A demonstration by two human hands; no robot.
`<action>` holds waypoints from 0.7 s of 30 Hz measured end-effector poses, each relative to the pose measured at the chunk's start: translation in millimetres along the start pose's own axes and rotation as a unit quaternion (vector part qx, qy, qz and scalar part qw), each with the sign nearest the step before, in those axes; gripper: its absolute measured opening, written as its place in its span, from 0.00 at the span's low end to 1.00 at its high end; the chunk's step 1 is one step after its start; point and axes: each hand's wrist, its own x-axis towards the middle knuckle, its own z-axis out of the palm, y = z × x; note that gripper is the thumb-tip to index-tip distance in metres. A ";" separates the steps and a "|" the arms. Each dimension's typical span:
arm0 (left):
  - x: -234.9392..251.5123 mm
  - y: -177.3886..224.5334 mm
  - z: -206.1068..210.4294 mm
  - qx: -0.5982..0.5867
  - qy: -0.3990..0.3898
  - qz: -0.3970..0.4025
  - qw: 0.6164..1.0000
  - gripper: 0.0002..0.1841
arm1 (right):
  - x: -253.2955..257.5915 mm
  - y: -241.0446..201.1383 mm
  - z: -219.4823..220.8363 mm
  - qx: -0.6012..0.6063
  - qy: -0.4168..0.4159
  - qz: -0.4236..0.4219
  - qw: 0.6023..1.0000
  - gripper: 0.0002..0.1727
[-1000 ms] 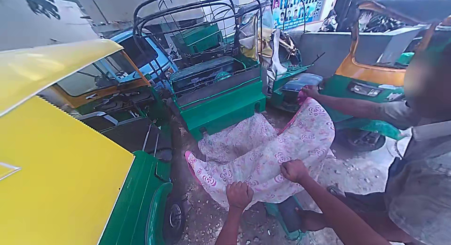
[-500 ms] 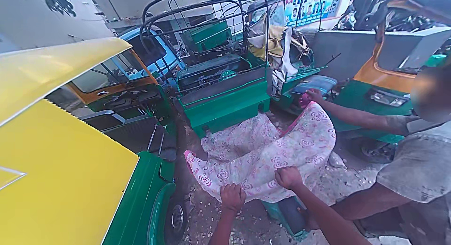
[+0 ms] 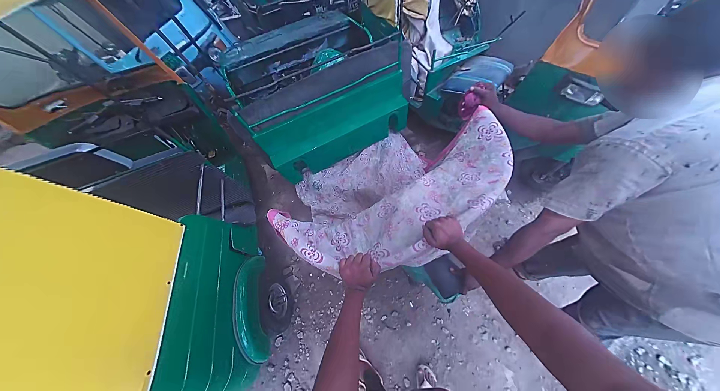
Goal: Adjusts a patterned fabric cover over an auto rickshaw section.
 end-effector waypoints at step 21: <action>-30.2 45.4 -24.0 -0.003 -0.051 -0.001 0.999 0.27 | -54.6 24.8 4.3 0.028 0.091 -0.016 0.995 0.28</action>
